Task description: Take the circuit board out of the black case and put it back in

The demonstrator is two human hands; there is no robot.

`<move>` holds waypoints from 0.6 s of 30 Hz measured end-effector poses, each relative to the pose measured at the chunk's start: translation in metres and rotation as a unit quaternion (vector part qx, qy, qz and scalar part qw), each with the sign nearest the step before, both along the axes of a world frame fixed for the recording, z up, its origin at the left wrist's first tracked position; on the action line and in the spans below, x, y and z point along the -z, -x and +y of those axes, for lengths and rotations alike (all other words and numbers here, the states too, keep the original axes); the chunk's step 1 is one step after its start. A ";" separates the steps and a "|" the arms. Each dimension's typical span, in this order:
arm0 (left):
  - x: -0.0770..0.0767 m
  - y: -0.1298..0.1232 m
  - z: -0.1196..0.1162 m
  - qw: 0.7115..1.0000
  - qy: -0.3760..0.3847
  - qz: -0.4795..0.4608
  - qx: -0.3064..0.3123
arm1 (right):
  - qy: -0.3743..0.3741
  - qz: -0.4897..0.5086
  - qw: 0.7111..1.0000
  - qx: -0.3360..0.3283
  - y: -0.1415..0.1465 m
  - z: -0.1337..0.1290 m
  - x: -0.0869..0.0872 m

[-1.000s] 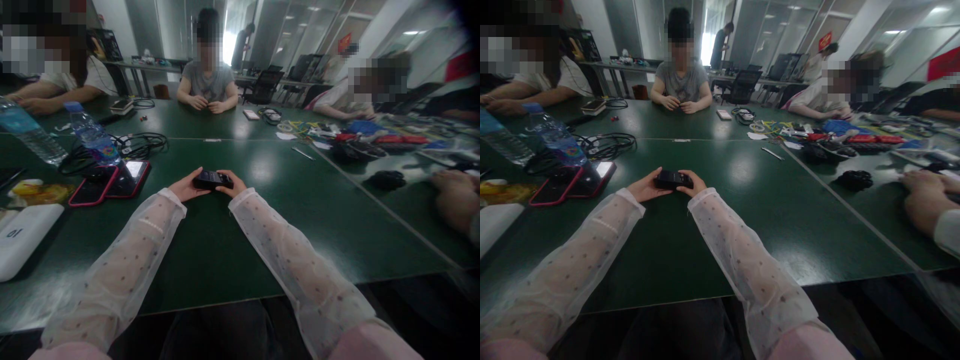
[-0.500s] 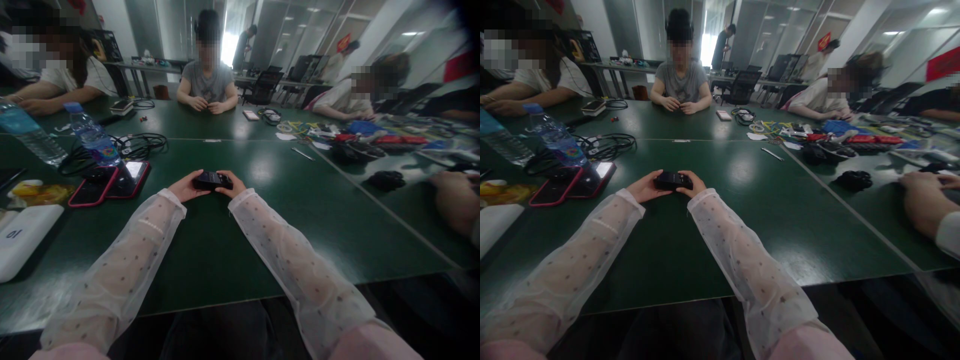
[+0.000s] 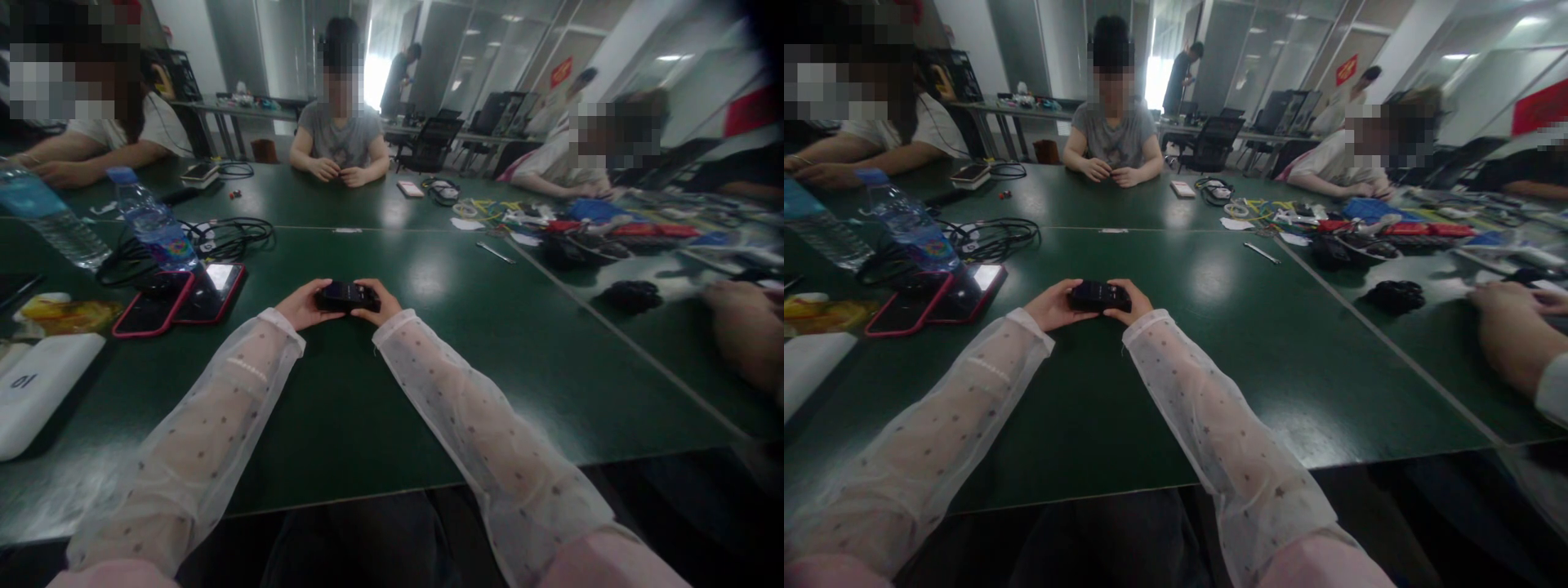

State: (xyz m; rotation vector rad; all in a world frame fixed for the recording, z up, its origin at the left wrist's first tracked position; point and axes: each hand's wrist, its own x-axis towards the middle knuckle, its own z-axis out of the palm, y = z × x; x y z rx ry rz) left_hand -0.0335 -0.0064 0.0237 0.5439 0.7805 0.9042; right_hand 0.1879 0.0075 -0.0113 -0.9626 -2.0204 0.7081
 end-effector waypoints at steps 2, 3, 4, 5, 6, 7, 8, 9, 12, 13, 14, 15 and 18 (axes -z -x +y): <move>-0.001 0.000 0.000 1.000 -0.002 0.001 0.001 | -0.004 -0.003 1.000 0.004 0.000 0.000 0.001; -0.001 0.000 -0.001 1.000 -0.003 0.001 0.002 | -0.004 -0.005 1.000 0.005 0.000 0.000 0.001; -0.001 0.000 -0.001 1.000 -0.004 0.002 0.003 | -0.005 -0.007 1.000 0.007 0.000 0.000 0.002; -0.001 0.000 -0.001 1.000 -0.004 0.003 0.005 | -0.007 -0.007 1.000 0.009 0.001 -0.001 0.002; 0.000 0.000 0.000 1.000 -0.004 0.003 0.007 | -0.009 -0.008 1.000 0.012 0.001 -0.001 0.002; 0.000 0.000 0.000 1.000 -0.005 0.003 0.009 | -0.010 -0.009 1.000 0.016 0.001 -0.002 0.002; 0.000 0.000 0.000 1.000 -0.005 0.002 0.010 | -0.011 -0.012 1.000 0.019 0.001 -0.002 0.001; 0.000 0.000 0.001 1.000 -0.005 0.001 0.011 | -0.011 -0.015 1.000 0.021 0.001 -0.003 0.001; 0.001 0.001 0.002 1.000 -0.003 0.001 0.013 | -0.016 -0.020 0.999 0.022 0.002 -0.004 0.000; 0.002 0.001 0.002 1.000 -0.003 0.001 0.014 | -0.019 -0.019 0.999 0.022 0.002 -0.005 -0.001; 0.002 0.001 0.003 1.000 -0.003 0.001 0.016 | -0.021 -0.016 0.999 0.022 0.002 -0.005 -0.001; 0.003 0.001 0.004 1.000 -0.003 0.000 0.018 | -0.022 -0.012 0.999 0.022 0.002 -0.005 -0.001; 0.006 0.002 0.006 1.000 0.001 -0.003 0.023 | -0.009 0.002 1.000 0.024 0.001 -0.005 -0.002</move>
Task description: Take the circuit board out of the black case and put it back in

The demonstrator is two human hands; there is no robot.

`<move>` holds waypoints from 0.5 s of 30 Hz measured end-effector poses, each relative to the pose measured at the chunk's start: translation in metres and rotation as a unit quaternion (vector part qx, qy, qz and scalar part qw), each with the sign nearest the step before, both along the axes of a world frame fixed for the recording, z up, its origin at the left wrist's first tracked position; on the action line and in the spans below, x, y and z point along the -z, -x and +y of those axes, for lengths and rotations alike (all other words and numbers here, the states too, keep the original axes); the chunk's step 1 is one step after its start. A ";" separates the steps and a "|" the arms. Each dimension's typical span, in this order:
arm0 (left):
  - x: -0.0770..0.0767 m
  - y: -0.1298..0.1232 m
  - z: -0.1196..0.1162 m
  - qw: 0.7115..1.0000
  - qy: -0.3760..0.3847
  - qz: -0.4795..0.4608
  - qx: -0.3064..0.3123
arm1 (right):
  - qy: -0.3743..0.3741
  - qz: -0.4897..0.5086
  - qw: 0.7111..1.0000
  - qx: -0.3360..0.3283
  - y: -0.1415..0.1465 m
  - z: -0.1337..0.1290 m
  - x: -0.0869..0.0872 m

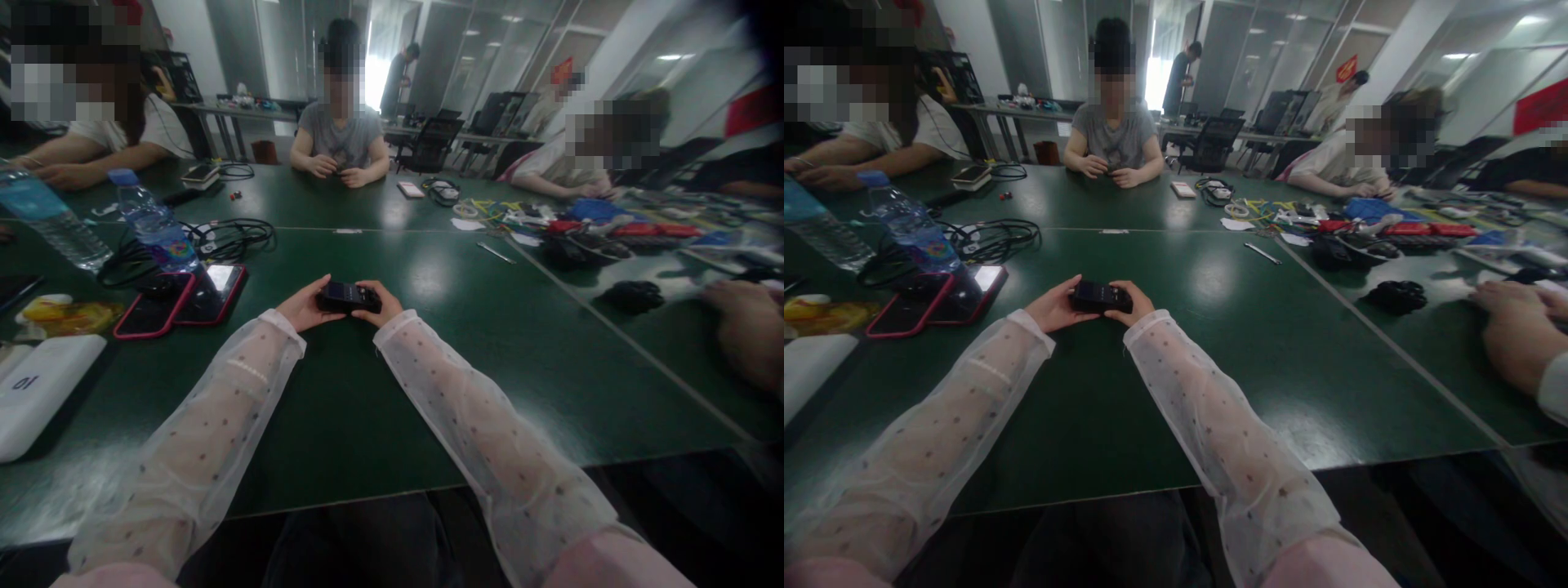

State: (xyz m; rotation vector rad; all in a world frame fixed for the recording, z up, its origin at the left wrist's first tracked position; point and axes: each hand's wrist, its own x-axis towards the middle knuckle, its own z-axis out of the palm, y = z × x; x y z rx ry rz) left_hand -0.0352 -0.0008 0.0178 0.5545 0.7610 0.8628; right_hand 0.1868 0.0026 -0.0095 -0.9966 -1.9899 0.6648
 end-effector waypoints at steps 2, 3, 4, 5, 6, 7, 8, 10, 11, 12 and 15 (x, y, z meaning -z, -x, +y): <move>0.001 0.000 0.001 1.000 0.004 0.001 0.000 | 0.012 0.010 1.000 0.005 -0.001 0.001 0.000; 0.002 0.000 0.001 1.000 0.005 0.002 0.000 | 0.016 0.015 1.000 0.007 -0.001 0.002 0.001; 0.002 0.000 0.001 1.000 0.006 0.003 0.000 | 0.019 0.019 1.000 0.008 -0.001 0.002 0.002; 0.001 0.000 0.000 1.000 0.007 0.003 0.000 | 0.022 0.021 1.000 0.008 -0.002 0.003 0.003; 0.001 0.000 0.000 1.000 0.008 0.003 0.000 | 0.022 0.025 0.999 0.007 -0.002 0.005 0.004; 0.000 0.000 -0.001 1.000 0.008 0.002 0.000 | 0.022 0.030 0.999 0.005 -0.002 0.006 0.005; -0.001 0.000 -0.001 1.000 0.007 -0.001 -0.001 | 0.024 0.039 0.999 0.002 -0.002 0.007 0.006; -0.003 0.000 -0.003 1.000 0.005 -0.011 0.004 | 0.034 0.066 0.997 -0.004 -0.002 0.009 0.007; -0.003 0.000 -0.003 1.000 0.004 -0.017 0.008 | 0.040 0.083 0.996 -0.007 -0.002 0.010 0.006; -0.004 0.000 -0.003 1.000 0.004 -0.025 0.015 | 0.047 0.097 0.994 -0.012 -0.003 0.011 0.005; -0.005 0.000 -0.002 0.998 0.005 -0.043 0.036 | 0.057 0.138 0.989 -0.012 -0.010 0.016 -0.002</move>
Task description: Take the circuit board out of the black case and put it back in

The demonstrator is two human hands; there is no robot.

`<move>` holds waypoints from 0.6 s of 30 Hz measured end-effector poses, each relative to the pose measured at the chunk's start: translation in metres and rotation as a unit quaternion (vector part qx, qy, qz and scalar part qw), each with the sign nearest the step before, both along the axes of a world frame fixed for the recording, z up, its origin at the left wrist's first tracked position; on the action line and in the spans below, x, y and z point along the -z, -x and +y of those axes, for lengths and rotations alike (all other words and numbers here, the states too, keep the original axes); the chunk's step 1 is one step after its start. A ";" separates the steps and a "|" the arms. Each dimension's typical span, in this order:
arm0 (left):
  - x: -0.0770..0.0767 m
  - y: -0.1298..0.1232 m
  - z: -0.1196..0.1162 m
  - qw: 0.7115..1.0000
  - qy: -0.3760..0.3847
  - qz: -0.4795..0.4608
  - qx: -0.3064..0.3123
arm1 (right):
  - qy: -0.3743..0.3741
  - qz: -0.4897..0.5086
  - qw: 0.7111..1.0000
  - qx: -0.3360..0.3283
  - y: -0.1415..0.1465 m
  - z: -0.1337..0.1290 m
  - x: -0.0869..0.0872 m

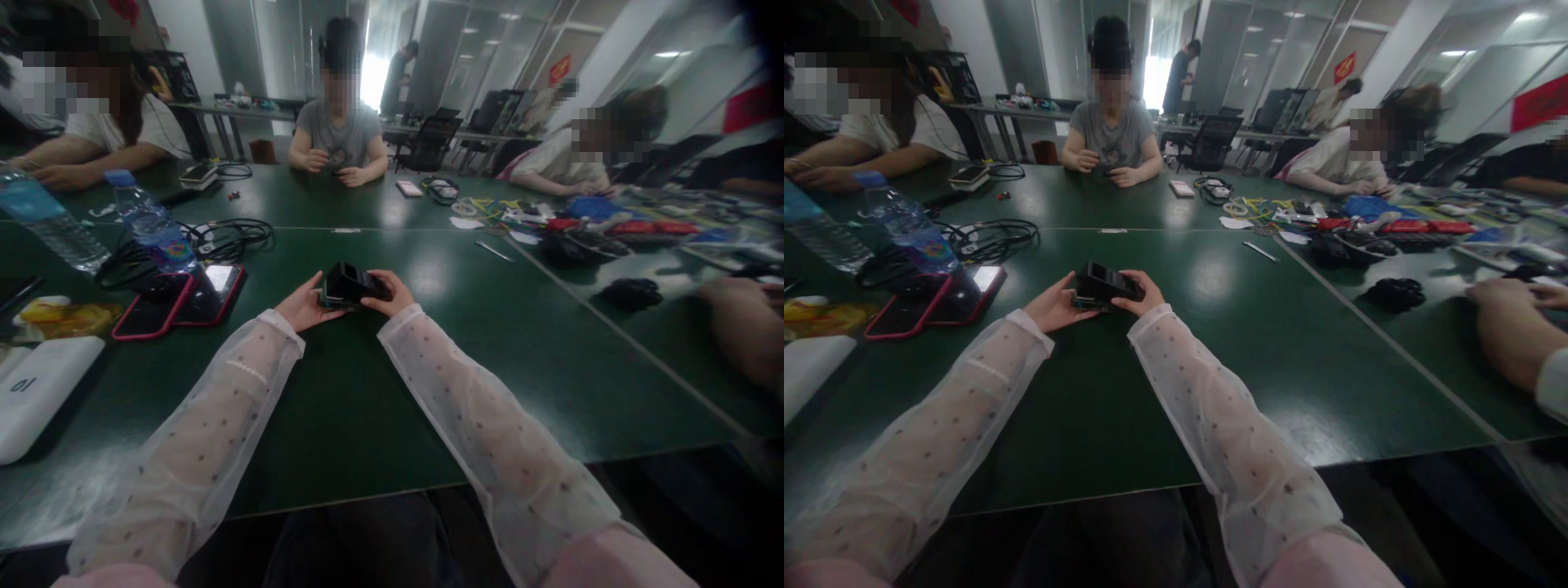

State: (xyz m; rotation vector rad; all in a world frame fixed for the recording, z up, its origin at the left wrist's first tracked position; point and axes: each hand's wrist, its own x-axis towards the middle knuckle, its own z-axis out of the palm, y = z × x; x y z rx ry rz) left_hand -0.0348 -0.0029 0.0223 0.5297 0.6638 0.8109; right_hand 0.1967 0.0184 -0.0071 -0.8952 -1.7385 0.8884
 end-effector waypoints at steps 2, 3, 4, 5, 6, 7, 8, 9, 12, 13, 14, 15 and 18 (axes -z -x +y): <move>0.000 0.000 0.001 1.000 -0.002 -0.008 0.009 | 0.007 0.020 0.999 0.024 -0.009 0.004 -0.005; 0.000 0.000 0.001 1.000 -0.003 -0.009 0.011 | 0.010 0.024 0.999 0.045 -0.014 0.007 -0.007; 0.000 0.001 0.002 1.000 -0.002 -0.008 0.010 | 0.011 0.023 0.997 0.073 -0.019 0.010 -0.007; 0.000 0.001 0.002 1.000 -0.001 -0.006 0.009 | 0.008 0.018 0.994 0.107 -0.025 0.012 -0.007; 0.000 0.001 0.001 1.000 0.002 -0.004 0.008 | 0.000 0.009 0.989 0.145 -0.031 0.015 -0.006; -0.001 0.001 0.001 1.000 0.003 -0.002 0.008 | -0.013 -0.005 0.983 0.182 -0.036 0.017 -0.005; -0.001 0.002 0.000 1.000 0.004 -0.002 0.008 | -0.026 -0.024 0.976 0.216 -0.041 0.019 -0.003; -0.002 0.002 -0.001 1.000 0.003 -0.002 0.009 | -0.038 -0.047 0.968 0.242 -0.046 0.020 0.000; -0.003 0.002 -0.002 1.000 0.002 -0.003 0.013 | -0.064 -0.125 0.949 0.282 -0.055 0.024 0.007; -0.004 0.002 -0.002 1.000 0.003 -0.002 0.012 | -0.069 -0.147 0.943 0.290 -0.057 0.025 0.010; -0.004 0.002 -0.002 1.000 0.005 -0.001 0.012 | -0.072 -0.168 0.938 0.296 -0.059 0.026 0.012; -0.003 0.002 -0.002 1.000 0.007 0.000 0.011 | -0.073 -0.187 0.933 0.299 -0.060 0.027 0.013; -0.002 0.002 -0.001 1.000 0.005 -0.004 0.011 | -0.064 -0.247 0.921 0.294 -0.064 0.031 0.019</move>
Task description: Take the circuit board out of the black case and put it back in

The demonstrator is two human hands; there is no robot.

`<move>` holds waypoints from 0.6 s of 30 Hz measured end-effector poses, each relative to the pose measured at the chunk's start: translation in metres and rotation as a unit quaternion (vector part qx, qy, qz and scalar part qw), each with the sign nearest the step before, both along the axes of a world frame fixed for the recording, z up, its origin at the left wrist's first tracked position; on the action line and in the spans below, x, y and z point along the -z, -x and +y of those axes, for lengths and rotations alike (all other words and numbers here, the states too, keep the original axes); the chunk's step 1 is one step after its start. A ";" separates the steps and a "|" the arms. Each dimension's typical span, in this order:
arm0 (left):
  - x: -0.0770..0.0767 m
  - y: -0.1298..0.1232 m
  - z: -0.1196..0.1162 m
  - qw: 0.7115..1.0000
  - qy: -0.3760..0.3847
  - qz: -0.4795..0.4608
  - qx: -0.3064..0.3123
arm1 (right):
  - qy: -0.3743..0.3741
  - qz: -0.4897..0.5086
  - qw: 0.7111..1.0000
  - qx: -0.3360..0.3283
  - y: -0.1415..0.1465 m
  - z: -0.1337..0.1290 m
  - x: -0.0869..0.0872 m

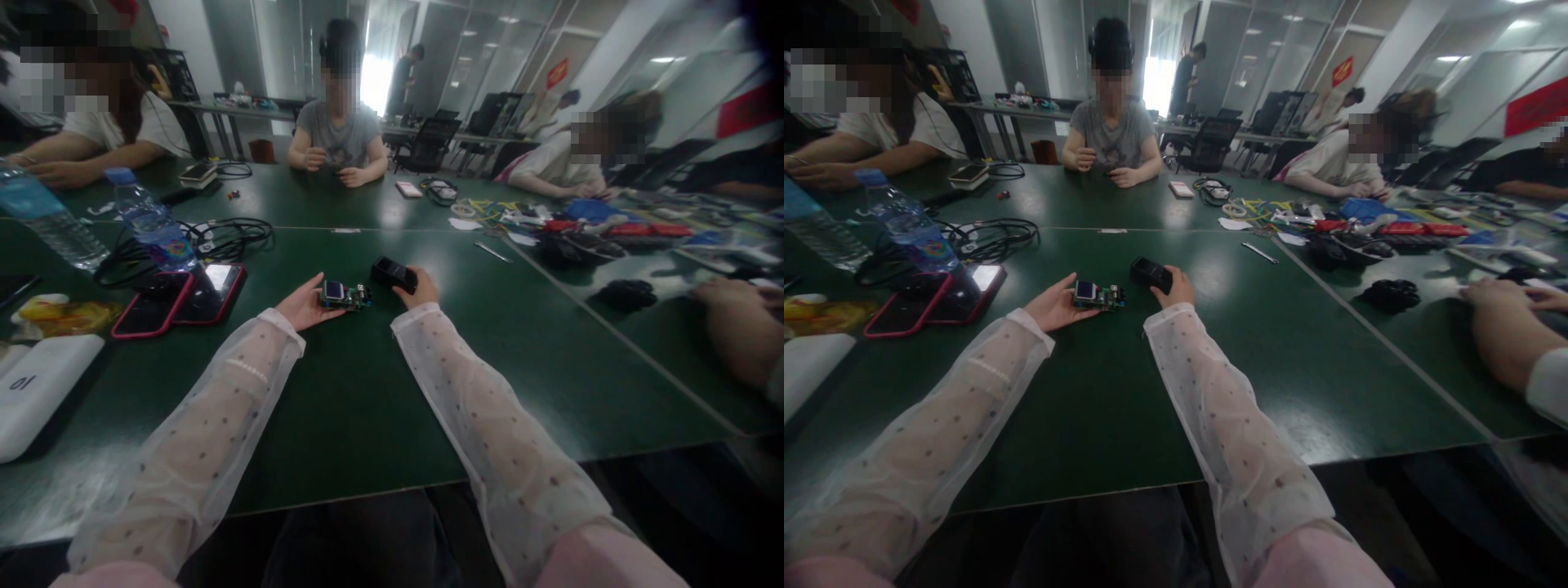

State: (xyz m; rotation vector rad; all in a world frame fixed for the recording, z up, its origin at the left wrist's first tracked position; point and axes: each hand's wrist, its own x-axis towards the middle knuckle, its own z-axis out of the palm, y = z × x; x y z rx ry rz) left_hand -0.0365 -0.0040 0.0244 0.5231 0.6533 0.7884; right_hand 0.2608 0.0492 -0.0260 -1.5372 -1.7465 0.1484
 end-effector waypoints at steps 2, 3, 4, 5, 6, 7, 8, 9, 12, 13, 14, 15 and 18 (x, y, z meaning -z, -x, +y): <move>0.001 0.000 0.001 1.000 -0.003 -0.002 0.005 | 0.018 -0.027 0.999 -0.002 -0.002 0.002 0.003; 0.001 0.000 0.001 1.000 -0.003 -0.001 0.007 | 0.024 -0.036 0.999 -0.002 -0.003 0.004 0.004; 0.002 0.000 0.002 1.000 -0.002 -0.001 0.008 | 0.028 -0.041 0.999 -0.005 -0.004 0.005 0.006; 0.002 0.000 0.002 1.000 -0.002 -0.001 0.008 | 0.029 -0.043 0.999 -0.008 -0.004 0.006 0.006; 0.002 0.000 0.002 1.000 -0.002 0.000 0.006 | 0.029 -0.043 0.999 -0.011 -0.005 0.006 0.007; 0.002 -0.001 0.002 1.000 -0.002 0.001 0.005 | 0.029 -0.042 0.999 -0.014 -0.004 0.007 0.007; 0.001 -0.001 0.002 1.000 -0.002 0.002 0.004 | 0.029 -0.041 0.999 -0.015 -0.004 0.007 0.007; 0.001 -0.001 0.001 1.000 -0.002 0.004 0.003 | 0.027 -0.040 0.999 -0.014 -0.003 0.006 0.007; 0.000 -0.001 0.001 1.000 -0.001 0.007 0.004 | 0.021 -0.037 0.999 -0.005 -0.001 0.005 0.006; 0.000 -0.001 0.001 1.000 -0.001 0.007 0.003 | 0.018 -0.036 0.999 -0.004 0.000 0.004 0.005; 0.000 -0.001 0.001 1.000 -0.001 0.006 0.002 | 0.015 -0.035 0.999 -0.004 0.001 0.003 0.005; 0.000 -0.001 0.001 1.000 0.000 0.005 0.001 | 0.013 -0.034 0.999 -0.005 0.001 0.003 0.005; 0.001 0.000 0.001 1.000 0.004 0.002 0.000 | 0.015 -0.033 0.999 -0.004 0.002 0.001 0.003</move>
